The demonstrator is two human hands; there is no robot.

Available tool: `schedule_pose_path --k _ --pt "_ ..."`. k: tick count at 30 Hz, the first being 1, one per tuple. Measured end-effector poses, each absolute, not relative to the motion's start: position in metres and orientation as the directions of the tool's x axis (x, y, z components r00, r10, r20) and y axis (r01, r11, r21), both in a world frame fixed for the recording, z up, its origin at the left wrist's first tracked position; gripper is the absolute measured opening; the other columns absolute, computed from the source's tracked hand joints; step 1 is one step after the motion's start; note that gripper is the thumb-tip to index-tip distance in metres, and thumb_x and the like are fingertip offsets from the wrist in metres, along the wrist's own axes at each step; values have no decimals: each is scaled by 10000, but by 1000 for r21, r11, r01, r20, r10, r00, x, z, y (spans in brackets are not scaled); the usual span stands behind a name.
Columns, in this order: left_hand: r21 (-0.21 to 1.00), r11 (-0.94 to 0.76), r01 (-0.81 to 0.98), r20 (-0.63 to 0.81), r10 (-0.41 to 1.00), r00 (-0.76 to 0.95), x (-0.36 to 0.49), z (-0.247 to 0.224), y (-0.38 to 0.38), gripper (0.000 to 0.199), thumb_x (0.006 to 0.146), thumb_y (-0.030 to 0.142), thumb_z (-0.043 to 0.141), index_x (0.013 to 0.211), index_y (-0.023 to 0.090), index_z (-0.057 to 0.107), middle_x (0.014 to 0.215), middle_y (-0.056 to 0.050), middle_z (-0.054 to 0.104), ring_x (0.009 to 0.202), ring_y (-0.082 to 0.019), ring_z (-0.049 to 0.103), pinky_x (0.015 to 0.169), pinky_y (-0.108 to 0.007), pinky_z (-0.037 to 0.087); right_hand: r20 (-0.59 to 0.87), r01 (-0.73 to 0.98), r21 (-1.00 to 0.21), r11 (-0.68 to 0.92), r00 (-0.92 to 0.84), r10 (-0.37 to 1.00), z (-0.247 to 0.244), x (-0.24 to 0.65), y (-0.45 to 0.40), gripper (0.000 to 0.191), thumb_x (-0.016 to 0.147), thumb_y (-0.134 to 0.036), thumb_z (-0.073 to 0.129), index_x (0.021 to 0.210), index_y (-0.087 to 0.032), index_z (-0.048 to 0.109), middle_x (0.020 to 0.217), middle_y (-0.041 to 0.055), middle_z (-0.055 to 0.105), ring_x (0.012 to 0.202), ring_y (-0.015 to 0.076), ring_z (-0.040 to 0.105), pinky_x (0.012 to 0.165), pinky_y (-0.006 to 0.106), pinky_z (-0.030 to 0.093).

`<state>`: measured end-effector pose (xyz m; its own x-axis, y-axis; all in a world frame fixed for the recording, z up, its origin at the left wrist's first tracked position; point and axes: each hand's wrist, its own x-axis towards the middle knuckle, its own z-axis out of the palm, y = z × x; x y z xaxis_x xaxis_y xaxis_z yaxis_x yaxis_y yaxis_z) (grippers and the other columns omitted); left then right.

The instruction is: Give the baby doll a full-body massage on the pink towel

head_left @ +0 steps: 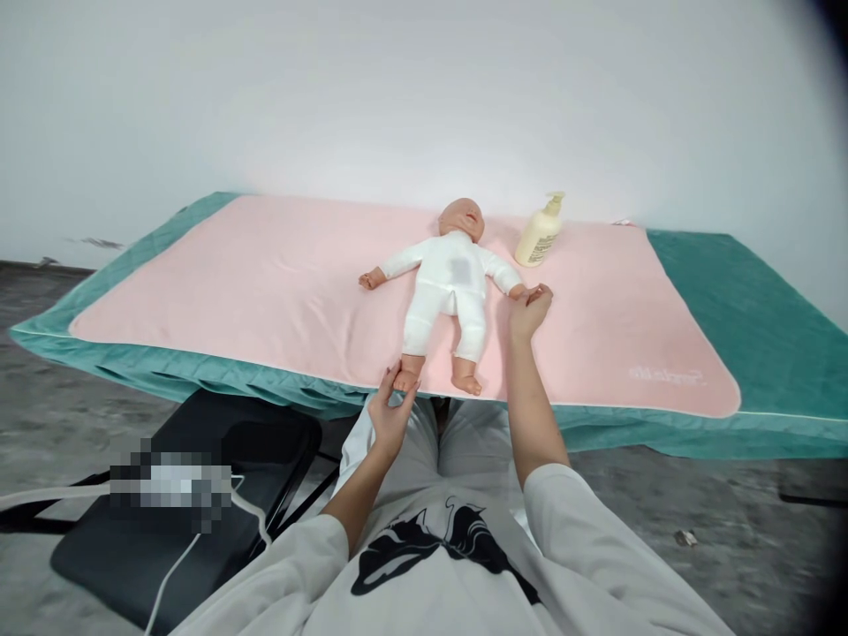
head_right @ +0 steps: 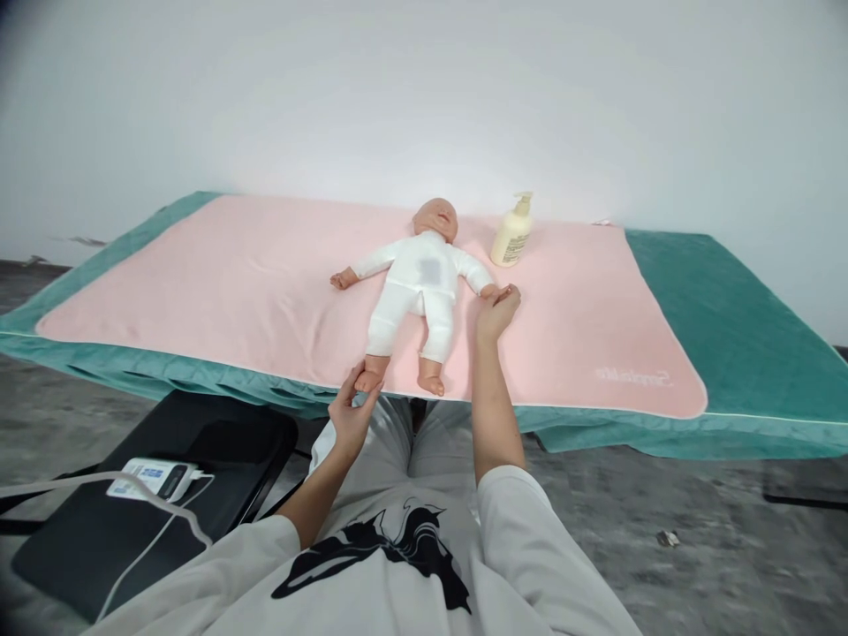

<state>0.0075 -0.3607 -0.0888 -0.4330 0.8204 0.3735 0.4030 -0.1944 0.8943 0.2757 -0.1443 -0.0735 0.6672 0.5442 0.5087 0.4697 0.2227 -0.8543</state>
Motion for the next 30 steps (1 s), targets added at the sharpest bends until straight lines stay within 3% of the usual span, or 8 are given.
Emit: schedule_pose_path --k 4,10,15,21,26,30 --pt "892 -184 413 370 822 -432 6 -90 -360 494 782 365 746 1252 242 655 1258 -74 695 1211 -268 634 1059 -434 511 629 567 -774 280 642 439 -78 277 -140 295 953 -343 399 1150 -155 511 1033 114 560 955 208 629 928 451 550" --pt "924 -201 324 339 821 -460 12 -79 -360 511 782 374 747 1254 205 652 1229 -89 708 1115 -256 686 1034 -421 538 614 512 -788 342 625 481 -77 276 -140 403 920 -368 504 1258 -152 470 1194 154 530 1136 230 587 996 510 521" --pt "920 -260 294 376 798 -471 19 -60 -350 517 784 362 756 1260 193 648 1252 -123 690 1165 -282 661 1051 -478 525 625 431 -779 455 588 513 -63 266 -139 553 911 -400 520 1411 -218 370 1304 153 455 1205 233 562 969 491 542" --pt "900 -346 266 433 784 -445 27 -36 -326 518 806 363 741 1290 223 620 1300 -98 665 1229 -263 624 1092 -474 501 775 557 -630 542 403 487 -44 250 -144 430 896 -447 579 1231 -181 623 1226 138 530 1218 252 567 1056 487 501" --pt "876 -367 312 473 778 -414 33 -15 -305 511 815 367 734 1282 197 616 1300 -98 666 1200 -244 643 1069 -411 524 841 592 -529 608 269 470 -40 242 -147 365 944 -401 517 1223 -204 647 1228 135 552 1210 231 573 1069 471 500" --pt "844 -395 362 522 758 -391 37 0 -290 475 818 345 734 1262 214 628 1283 -73 679 1193 -231 647 1072 -398 518 821 582 -530 617 168 546 -38 236 -146 375 958 -418 485 1222 -205 643 1265 143 552 1231 237 564 1088 483 492"
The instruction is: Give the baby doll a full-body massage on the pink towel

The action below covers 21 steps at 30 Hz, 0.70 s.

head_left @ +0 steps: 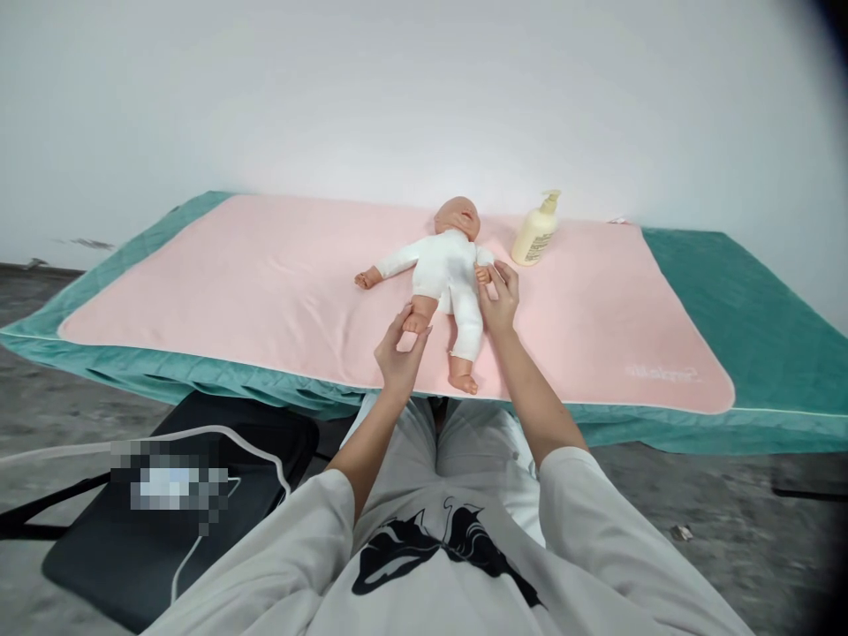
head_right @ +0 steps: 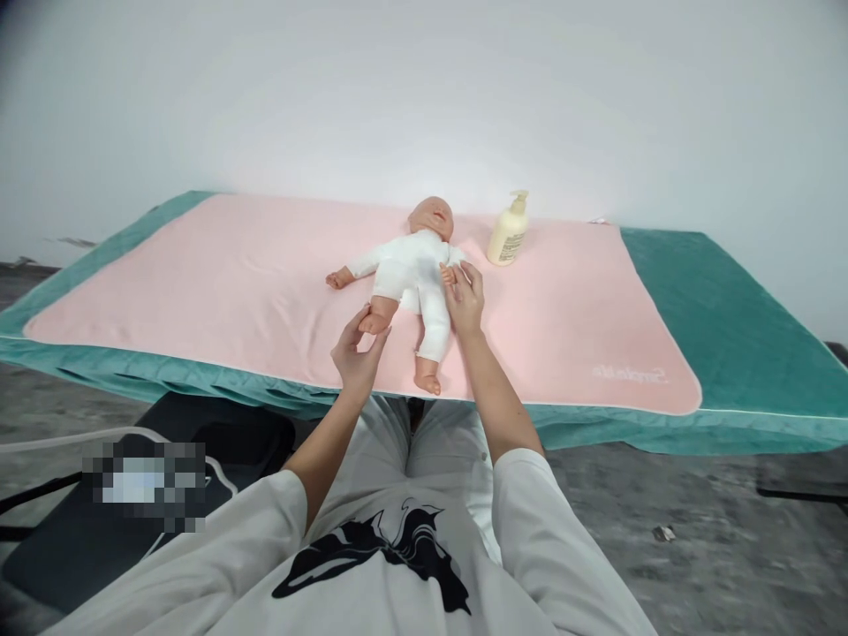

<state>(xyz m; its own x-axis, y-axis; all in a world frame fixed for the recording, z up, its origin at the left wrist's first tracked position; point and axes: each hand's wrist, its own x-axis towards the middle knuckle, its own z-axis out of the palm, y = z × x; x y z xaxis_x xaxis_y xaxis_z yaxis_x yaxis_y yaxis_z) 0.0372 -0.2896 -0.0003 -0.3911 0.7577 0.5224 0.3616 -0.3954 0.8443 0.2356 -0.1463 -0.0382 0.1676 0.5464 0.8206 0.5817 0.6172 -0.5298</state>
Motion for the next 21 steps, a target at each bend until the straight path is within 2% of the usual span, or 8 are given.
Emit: schedule_pose_path --k 4,13,21 --pt "823 -390 413 539 766 -351 41 9 -276 477 821 325 734 1276 243 619 1282 -54 681 1184 -225 653 1062 -384 521 776 600 -530 599 60 627 -36 232 -147 387 963 -451 463 1206 -211 645 1274 145 574 1248 244 560 1101 490 490" --pt "793 -427 435 576 758 -306 45 10 -256 465 819 309 736 1264 237 623 1265 -52 692 1171 -222 658 1058 -366 511 792 604 -450 658 -71 607 -36 230 -147 375 977 -388 439 1202 -189 663 1219 138 639 1176 218 624 1083 413 516" --pt "783 -408 470 573 767 -289 43 13 -257 467 816 325 741 1263 264 619 1274 -39 688 1186 -232 652 1063 -382 513 755 616 -476 628 -79 650 -33 229 -149 377 969 -379 434 1208 -187 654 1239 143 636 1198 224 613 1090 425 500"
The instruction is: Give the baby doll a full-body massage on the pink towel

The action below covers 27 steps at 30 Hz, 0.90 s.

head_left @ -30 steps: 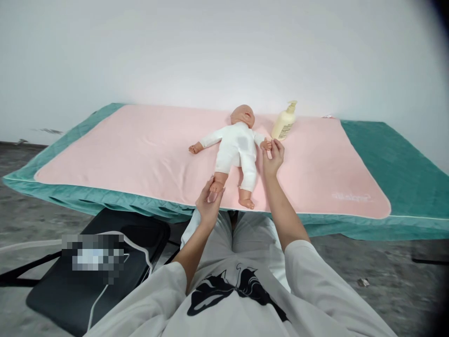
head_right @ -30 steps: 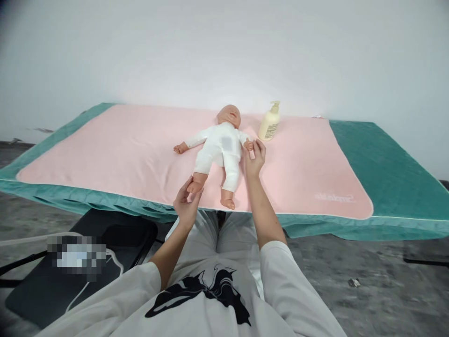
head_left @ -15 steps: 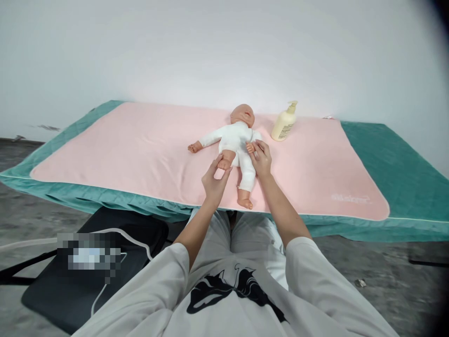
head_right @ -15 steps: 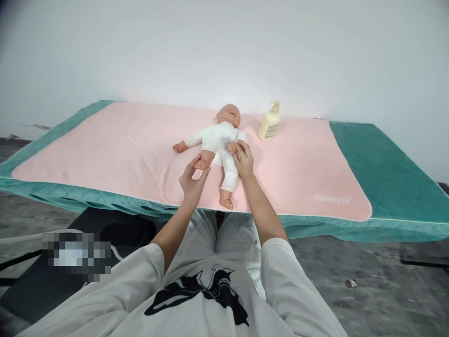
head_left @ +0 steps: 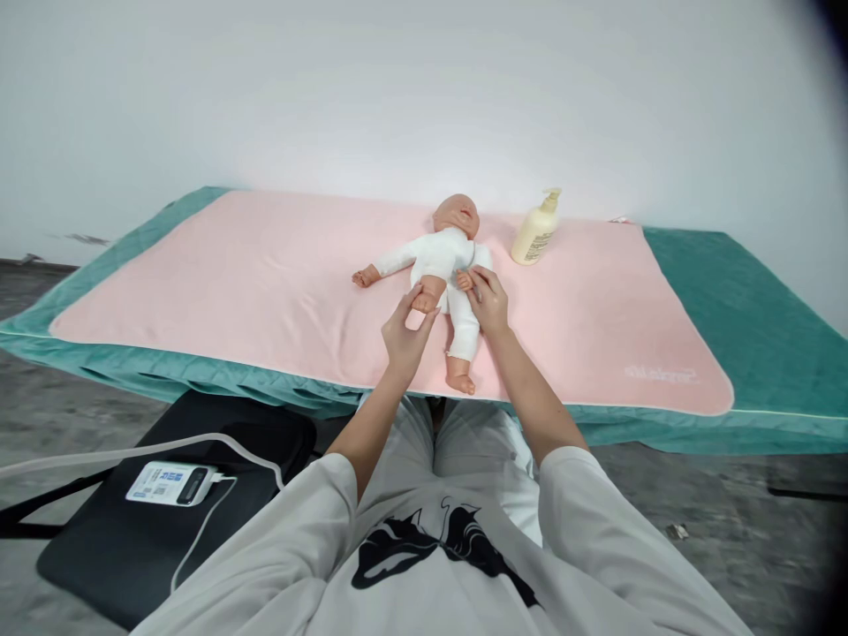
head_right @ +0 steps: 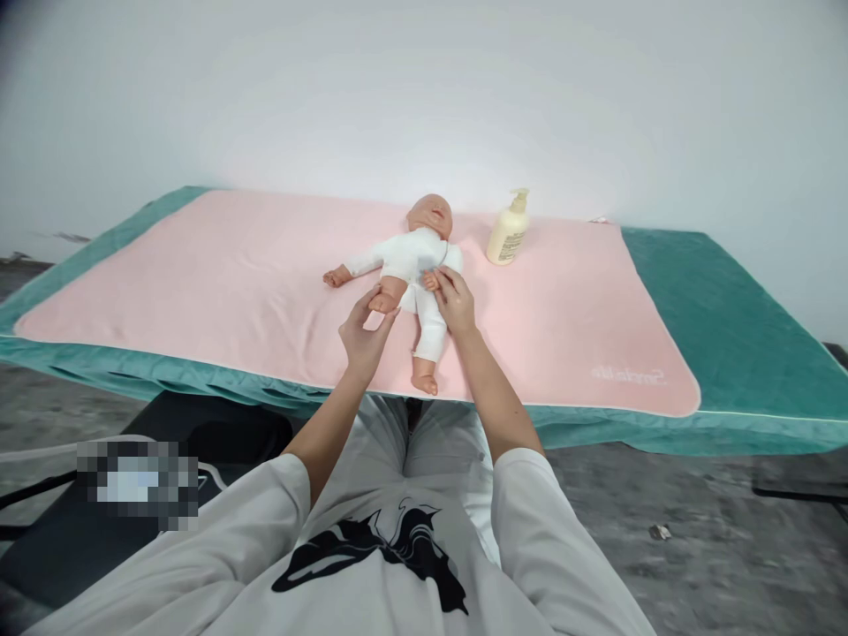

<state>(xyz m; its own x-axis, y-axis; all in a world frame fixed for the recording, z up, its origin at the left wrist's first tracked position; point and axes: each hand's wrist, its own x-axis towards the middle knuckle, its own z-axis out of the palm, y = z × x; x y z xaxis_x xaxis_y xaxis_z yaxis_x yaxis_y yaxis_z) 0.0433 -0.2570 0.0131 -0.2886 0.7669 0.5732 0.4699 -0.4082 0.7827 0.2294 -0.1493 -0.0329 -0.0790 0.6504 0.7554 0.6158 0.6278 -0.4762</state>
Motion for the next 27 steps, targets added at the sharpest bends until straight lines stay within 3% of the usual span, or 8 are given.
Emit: schedule_pose_path --k 7,12,18,27 --pt "740 -431 515 608 756 -241 40 20 -271 477 814 345 742 1269 263 623 1255 -29 699 1151 -229 672 1040 -373 538 774 681 -514 521 108 623 -30 232 -153 428 974 -423 422 1295 -187 577 1298 147 565 1277 224 542 1093 447 477" --pt "699 -449 557 635 747 -195 35 19 -287 480 818 374 735 1268 253 622 1240 -33 706 1130 -227 684 1027 -367 553 741 585 -655 478 373 559 -31 239 -150 438 960 -411 445 1322 -184 541 1283 144 521 1263 222 535 1089 445 459" --pt "740 -440 509 606 765 -219 29 -1 -315 613 804 378 752 1365 238 547 1276 -65 686 1160 -238 669 1047 -390 542 548 372 -835 405 631 549 -38 253 -146 497 912 -367 468 1379 -198 456 1319 139 470 1262 222 530 1041 454 481" --pt "758 -356 546 582 748 -319 18 -52 -348 512 778 359 774 1252 213 644 1174 -80 731 1047 -255 716 951 -418 593 278 156 -955 253 767 577 -45 269 -152 556 854 -301 563 1382 -165 454 1290 122 539 1217 208 568 1100 480 433"
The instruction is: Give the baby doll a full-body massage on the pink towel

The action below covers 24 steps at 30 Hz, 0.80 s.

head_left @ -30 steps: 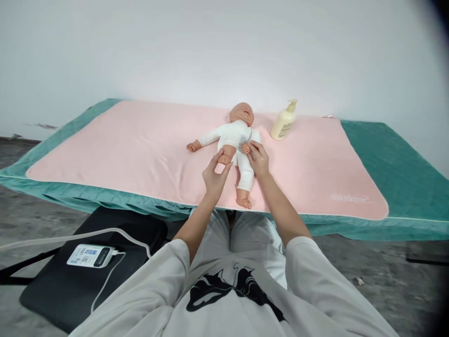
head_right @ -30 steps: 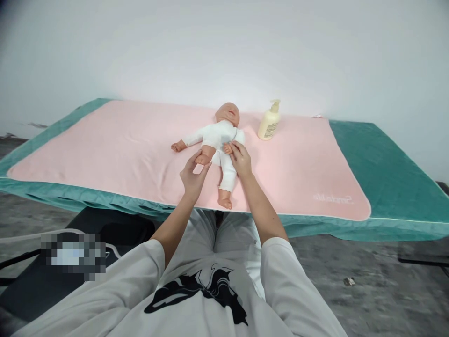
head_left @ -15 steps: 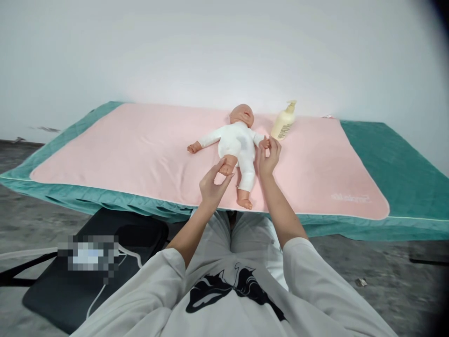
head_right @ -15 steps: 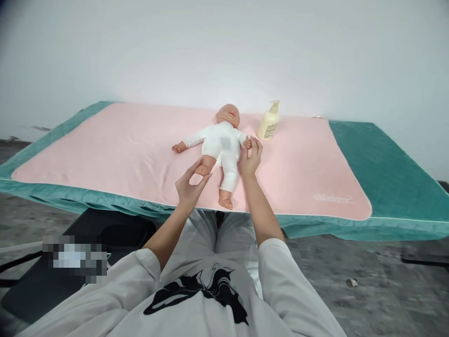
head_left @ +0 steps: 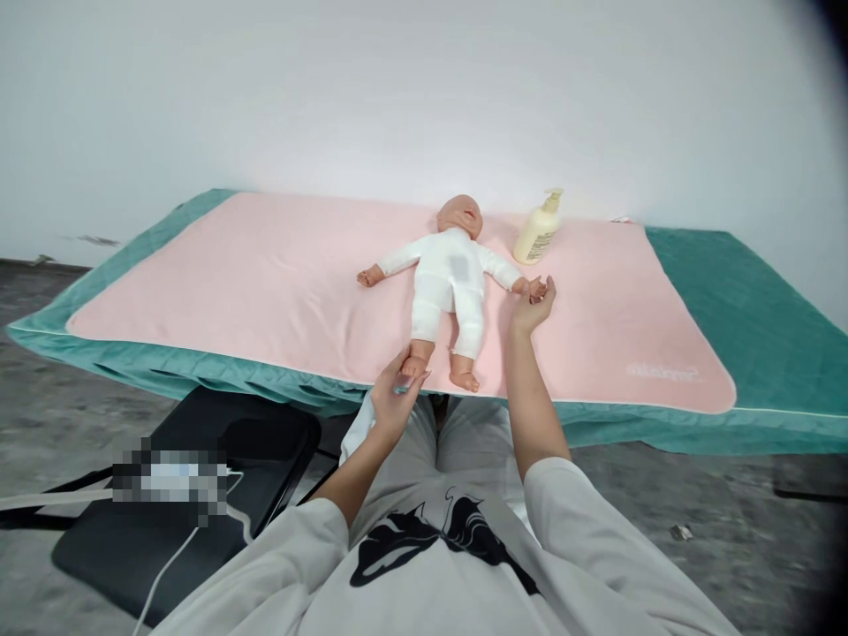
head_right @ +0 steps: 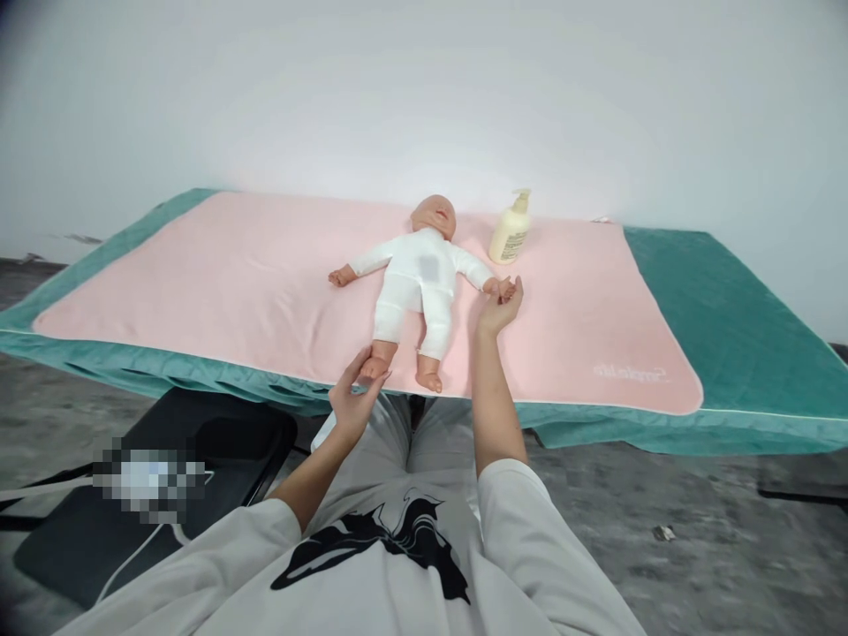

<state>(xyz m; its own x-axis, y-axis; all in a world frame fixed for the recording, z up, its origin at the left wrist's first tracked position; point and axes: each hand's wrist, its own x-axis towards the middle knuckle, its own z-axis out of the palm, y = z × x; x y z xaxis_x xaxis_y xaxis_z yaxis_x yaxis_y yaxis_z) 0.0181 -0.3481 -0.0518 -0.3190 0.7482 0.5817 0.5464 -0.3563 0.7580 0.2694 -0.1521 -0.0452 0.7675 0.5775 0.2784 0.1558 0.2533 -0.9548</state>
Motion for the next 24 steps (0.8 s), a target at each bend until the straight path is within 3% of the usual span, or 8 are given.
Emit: schedule_pose_path --k 8,11,14,18,21,24 --pt "665 -365 652 642 726 -248 5 -90 -352 451 816 354 733 1235 207 650 1162 -100 733 1102 -260 692 992 -424 559 196 152 -981 124 774 602 -45 274 -160 630 791 -189 605 1384 -93 414 1377 165 522 1281 209 533 1150 420 382" --pt "653 -400 643 647 736 -199 0 -92 -356 502 835 417 699 1272 188 609 1197 -132 712 1127 -272 677 1010 -450 538 268 225 -963 147 766 584 -47 272 -175 623 814 -267 609 1378 -102 405 1399 176 491 1320 223 500 1167 447 352" --pt "678 -470 565 649 743 -161 -9 -88 -359 520 910 487 551 1325 174 546 1264 -166 665 1213 -280 623 1031 -471 510 361 309 -932 190 735 574 -48 263 -207 597 855 -423 576 1333 -90 444 1370 205 491 1329 258 488 1163 491 341" --pt "756 -414 506 618 707 -344 -24 -70 -346 440 967 497 395 1222 193 585 1200 -151 663 1154 -244 637 970 -424 534 321 271 -944 186 643 695 -49 239 -277 530 919 -541 452 1267 -146 506 1277 177 573 1162 237 602 1006 428 490" --pt "819 -306 485 540 699 -469 -36 -47 -318 374 965 462 438 1186 203 593 1173 -123 647 1090 -209 641 918 -357 539 257 352 -933 69 522 813 -53 222 -331 529 938 -540 420 1316 -175 494 968 82 668 809 199 663 786 364 542" --pt "866 -219 449 447 742 -500 -46 -25 -280 375 933 413 517 1236 196 559 1254 -139 596 1086 -205 621 878 -322 537 178 428 -904 0 375 910 -58 207 -365 608 928 -530 454 1413 -166 423 790 40 677 697 219 659 685 336 525"
